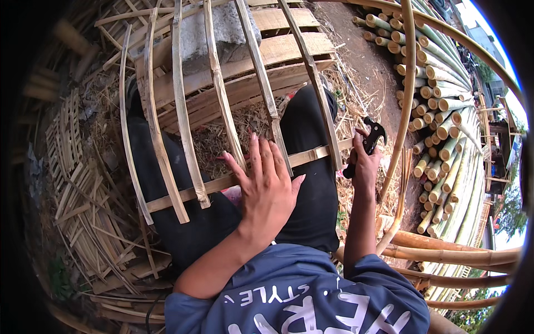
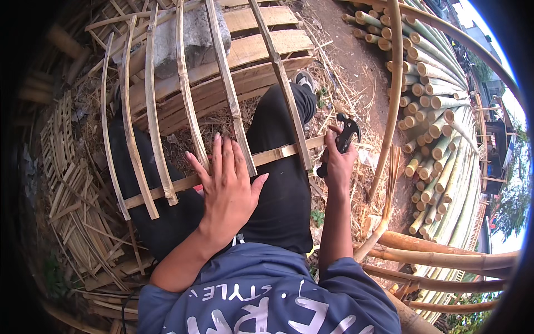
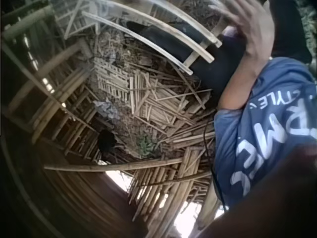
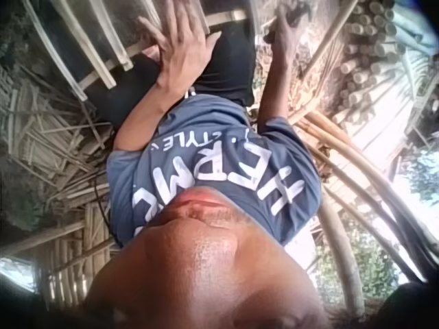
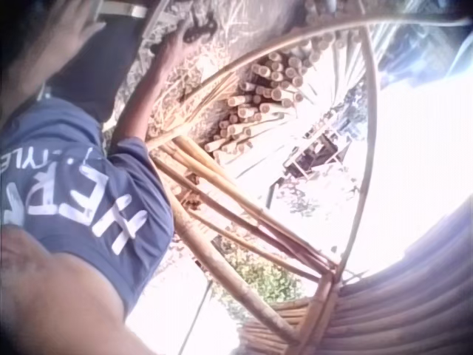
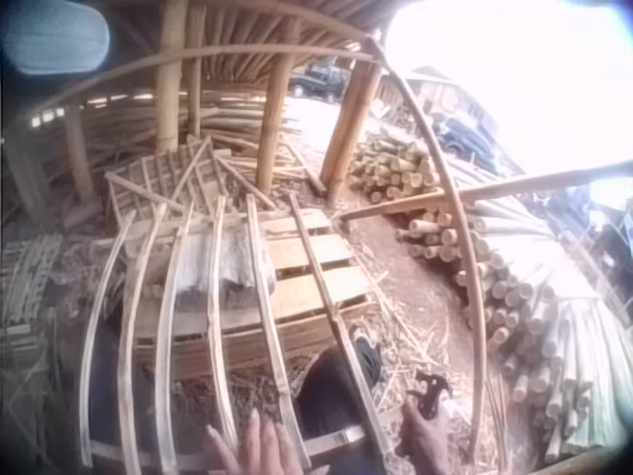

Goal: The person assembles a bamboo frame by positioning bamboo slats across a wooden base and hammering nails into them using a hammer.

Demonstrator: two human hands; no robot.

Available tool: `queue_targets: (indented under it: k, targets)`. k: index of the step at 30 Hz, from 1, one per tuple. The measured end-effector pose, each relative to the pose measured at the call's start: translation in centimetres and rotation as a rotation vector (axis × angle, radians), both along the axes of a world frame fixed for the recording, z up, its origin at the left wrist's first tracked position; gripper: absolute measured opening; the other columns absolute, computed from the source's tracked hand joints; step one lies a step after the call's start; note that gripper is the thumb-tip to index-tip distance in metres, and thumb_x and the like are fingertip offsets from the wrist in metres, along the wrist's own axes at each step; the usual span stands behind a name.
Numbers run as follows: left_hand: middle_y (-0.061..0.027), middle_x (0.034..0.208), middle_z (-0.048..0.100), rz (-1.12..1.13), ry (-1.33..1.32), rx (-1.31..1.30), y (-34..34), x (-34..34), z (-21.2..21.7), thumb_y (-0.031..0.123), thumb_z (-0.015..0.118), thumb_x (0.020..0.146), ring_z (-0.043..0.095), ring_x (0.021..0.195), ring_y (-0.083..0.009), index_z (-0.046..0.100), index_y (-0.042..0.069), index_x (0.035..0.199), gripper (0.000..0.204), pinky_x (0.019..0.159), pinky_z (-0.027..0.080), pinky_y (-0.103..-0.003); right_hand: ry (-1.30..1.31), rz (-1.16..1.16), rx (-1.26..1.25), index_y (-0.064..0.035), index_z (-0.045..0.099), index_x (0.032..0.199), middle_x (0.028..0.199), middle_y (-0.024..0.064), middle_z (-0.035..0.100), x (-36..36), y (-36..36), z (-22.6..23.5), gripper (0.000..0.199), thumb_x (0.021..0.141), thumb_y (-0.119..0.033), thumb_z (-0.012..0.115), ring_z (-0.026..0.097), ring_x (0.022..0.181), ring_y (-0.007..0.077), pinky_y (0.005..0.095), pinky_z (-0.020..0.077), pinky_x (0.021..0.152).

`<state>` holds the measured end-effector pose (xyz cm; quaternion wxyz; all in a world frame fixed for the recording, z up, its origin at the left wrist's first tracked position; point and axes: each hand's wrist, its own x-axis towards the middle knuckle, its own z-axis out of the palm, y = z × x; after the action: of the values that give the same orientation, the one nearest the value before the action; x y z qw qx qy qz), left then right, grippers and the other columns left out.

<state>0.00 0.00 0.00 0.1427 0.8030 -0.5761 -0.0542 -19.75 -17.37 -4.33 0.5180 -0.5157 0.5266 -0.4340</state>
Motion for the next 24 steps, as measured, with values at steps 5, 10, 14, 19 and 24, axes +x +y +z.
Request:
queue_targets:
  k: [5, 10, 14, 19, 24]
  targets:
    - [-0.0209, 0.142, 0.051, -0.056, -0.002, -0.051, -0.1, 0.7, -0.4, 0.049, 0.062, 0.094, 0.037, 0.144, -0.0355, 0.045, -0.009, 0.143, 0.078, 0.113, 0.009, -0.080, -0.048, -0.015, 0.030, -0.0036, 0.066, 0.120, 0.069, -0.0103, 0.049, 1.0, 0.2, 0.5, 0.023, 0.100, -0.016, 0.069, 0.039, 0.053, -0.0008, 0.0198, 0.0273, 0.047]
    - [-0.0177, 0.131, 0.058, -0.038, -0.011, -0.014, -0.2, 0.3, -0.4, 0.044, 0.068, 0.091, 0.047, 0.134, -0.0307, 0.043, -0.009, 0.145, 0.079, 0.114, 0.010, -0.079, -0.042, -0.009, 0.020, -0.0037, 0.066, 0.120, 0.069, -0.0102, 0.049, 0.8, 0.3, 0.6, 0.024, 0.099, -0.016, 0.069, 0.039, 0.053, -0.0009, 0.0200, 0.0279, 0.046]
    - [-0.0149, 0.121, 0.061, -0.041, -0.017, 0.006, 0.0, 0.3, -0.2, 0.041, 0.071, 0.090, 0.054, 0.125, -0.0275, 0.039, -0.008, 0.149, 0.083, 0.115, 0.012, -0.077, -0.010, -0.028, 0.014, -0.0043, 0.067, 0.120, 0.070, -0.0097, 0.050, 0.5, 0.2, 0.1, 0.024, 0.099, -0.017, 0.069, 0.041, 0.054, -0.0005, 0.0207, 0.0295, 0.046]
    - [-0.0150, 0.118, 0.061, -0.055, -0.029, 0.020, 0.2, 0.4, -0.3, 0.041, 0.071, 0.090, 0.055, 0.121, -0.0276, 0.037, -0.008, 0.150, 0.085, 0.115, 0.013, -0.077, -0.025, -0.019, 0.009, -0.0047, 0.067, 0.119, 0.069, -0.0101, 0.050, 0.6, 0.4, 0.1, 0.023, 0.099, -0.017, 0.069, 0.040, 0.053, -0.0005, 0.0206, 0.0289, 0.046]
    - [-0.0148, 0.113, 0.062, -0.064, -0.045, 0.029, 0.0, 0.4, 0.1, 0.041, 0.071, 0.090, 0.056, 0.119, -0.0278, 0.037, -0.009, 0.149, 0.084, 0.115, 0.013, -0.076, -0.030, -0.023, 0.024, -0.0048, 0.067, 0.119, 0.069, -0.0107, 0.049, 0.5, 0.4, 0.4, 0.023, 0.099, -0.017, 0.069, 0.039, 0.053, -0.0009, 0.0203, 0.0274, 0.046]
